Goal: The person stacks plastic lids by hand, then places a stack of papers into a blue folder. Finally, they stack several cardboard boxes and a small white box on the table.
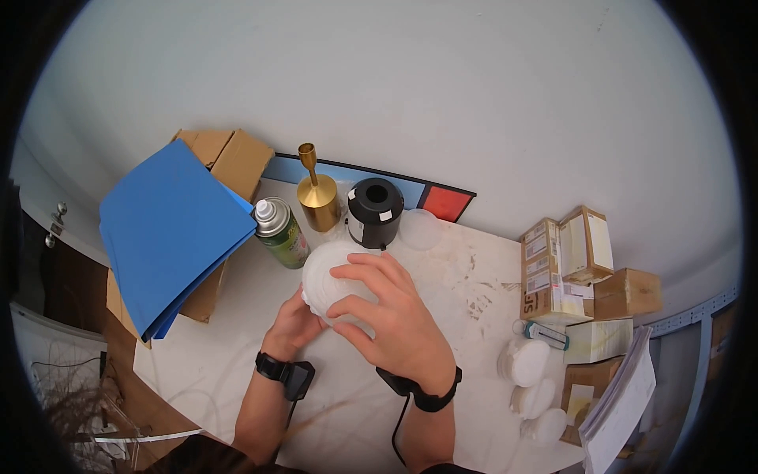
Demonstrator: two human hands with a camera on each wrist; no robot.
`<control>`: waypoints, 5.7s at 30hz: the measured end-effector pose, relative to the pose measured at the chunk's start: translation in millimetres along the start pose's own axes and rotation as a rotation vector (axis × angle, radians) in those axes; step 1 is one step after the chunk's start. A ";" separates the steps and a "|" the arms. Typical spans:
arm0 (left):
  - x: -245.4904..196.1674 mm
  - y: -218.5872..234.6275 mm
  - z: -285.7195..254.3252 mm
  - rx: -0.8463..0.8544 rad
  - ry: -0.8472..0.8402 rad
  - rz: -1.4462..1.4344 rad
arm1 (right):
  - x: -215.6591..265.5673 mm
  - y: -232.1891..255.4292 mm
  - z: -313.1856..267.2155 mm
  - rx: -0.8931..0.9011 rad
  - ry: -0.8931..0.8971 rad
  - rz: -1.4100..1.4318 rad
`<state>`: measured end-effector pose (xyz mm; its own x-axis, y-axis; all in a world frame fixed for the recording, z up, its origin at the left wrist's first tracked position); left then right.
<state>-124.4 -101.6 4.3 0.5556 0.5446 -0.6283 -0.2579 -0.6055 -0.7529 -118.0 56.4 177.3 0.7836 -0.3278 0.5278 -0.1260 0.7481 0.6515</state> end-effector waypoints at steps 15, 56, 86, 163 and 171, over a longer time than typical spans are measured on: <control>0.6 1.6 1.9 0.008 0.008 0.023 | -8.2 -5.6 -2.7 -0.057 -0.044 0.017; 8.2 -2.8 4.9 0.061 0.087 0.059 | -155.6 18.5 -133.0 -0.084 -0.759 -0.199; 6.2 -3.5 2.5 0.114 0.130 -0.063 | -18.8 29.0 -22.5 -0.064 -0.125 0.053; 15.9 3.9 5.3 -0.025 0.174 0.126 | -16.9 -46.0 -2.5 -0.054 -0.146 -0.336; 7.8 -15.8 3.7 -0.110 0.181 0.199 | -0.1 -25.2 -0.6 -0.096 -0.114 -0.169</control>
<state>-118.9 -85.6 10.6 0.6370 0.3026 -0.7090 -0.2940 -0.7549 -0.5863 -114.5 37.9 160.5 0.7142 -0.5120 0.4773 0.0643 0.7270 0.6836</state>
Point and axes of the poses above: each hand's wrist, its own z-axis towards the middle knuckle, its own y-axis out of the back of the hand, x = y × z, the point moved 5 cm from there along z, towards the middle knuckle, and after that the axes turned 10 degrees about y, right-handed, at the moved point
